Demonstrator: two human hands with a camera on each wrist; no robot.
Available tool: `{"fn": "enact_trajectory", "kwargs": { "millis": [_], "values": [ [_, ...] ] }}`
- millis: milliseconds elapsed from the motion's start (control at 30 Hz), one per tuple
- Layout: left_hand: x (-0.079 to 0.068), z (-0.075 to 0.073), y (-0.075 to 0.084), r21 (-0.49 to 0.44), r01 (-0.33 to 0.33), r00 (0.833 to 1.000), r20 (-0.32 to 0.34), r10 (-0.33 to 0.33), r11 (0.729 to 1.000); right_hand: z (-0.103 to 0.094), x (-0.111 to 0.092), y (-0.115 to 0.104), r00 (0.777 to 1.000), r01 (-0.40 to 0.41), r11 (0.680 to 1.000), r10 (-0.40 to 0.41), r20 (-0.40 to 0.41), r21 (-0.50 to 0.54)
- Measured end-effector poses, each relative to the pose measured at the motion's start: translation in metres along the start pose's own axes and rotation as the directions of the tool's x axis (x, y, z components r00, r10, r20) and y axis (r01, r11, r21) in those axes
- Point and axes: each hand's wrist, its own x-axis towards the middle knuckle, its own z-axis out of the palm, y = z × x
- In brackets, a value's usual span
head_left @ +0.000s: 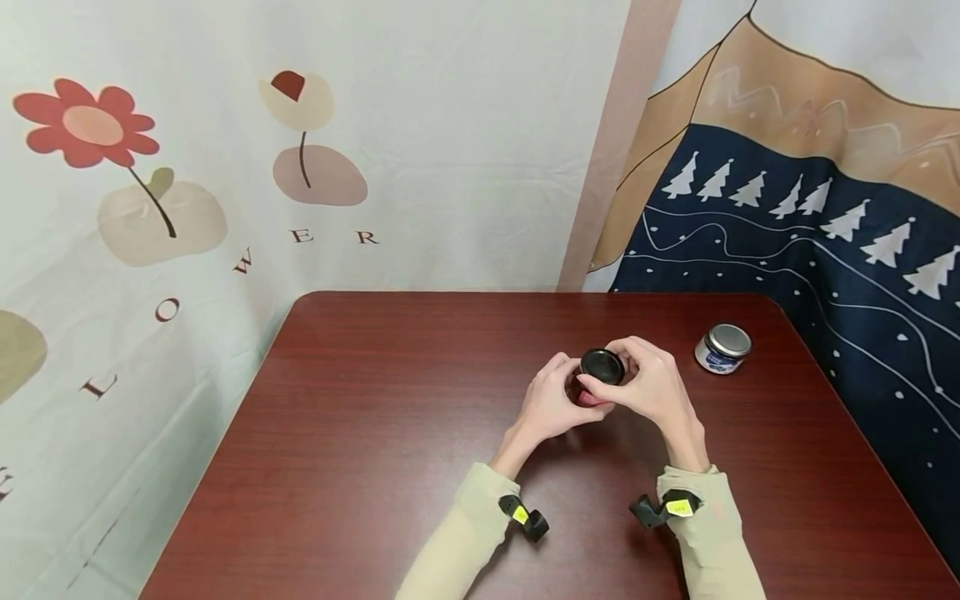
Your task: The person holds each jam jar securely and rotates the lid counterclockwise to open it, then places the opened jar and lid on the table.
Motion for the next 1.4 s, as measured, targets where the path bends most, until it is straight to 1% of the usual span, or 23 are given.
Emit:
{"fn": "enact_trajectory", "kwargs": {
  "millis": [433, 567, 767, 933, 1167, 1400],
  "values": [
    [-0.003, -0.010, -0.005, 0.005, -0.013, 1.000, -0.021, 0.013, 1.000, 0.011, 0.006, -0.003, 0.996, 0.084, 0.996, -0.084, -0.016, 0.010],
    [-0.005, -0.015, -0.005, 0.010, -0.013, 1.000, -0.024, 0.014, 1.000, 0.014, 0.006, -0.005, 0.996, 0.089, 0.995, -0.089, -0.019, 0.034],
    [-0.007, -0.019, -0.006, 0.003, -0.014, 0.999, -0.034, 0.014, 1.000, 0.016, 0.008, -0.009, 0.997, 0.075, 0.996, -0.075, -0.010, 0.054],
    [-0.008, -0.023, -0.008, 0.001, -0.017, 0.999, -0.045, 0.017, 1.000, 0.019, 0.010, -0.012, 0.996, 0.089, 0.994, -0.089, -0.002, 0.062],
    [-0.011, -0.030, -0.010, -0.041, -0.031, 0.998, -0.060, 0.028, 0.999, 0.024, 0.013, -0.016, 0.995, 0.098, 0.993, -0.099, 0.002, 0.068],
    [-0.012, -0.038, -0.014, -0.023, -0.038, 0.997, -0.074, 0.036, 0.999, 0.031, 0.017, -0.019, 0.994, 0.111, 0.990, -0.112, 0.007, 0.089]
  ]
}}
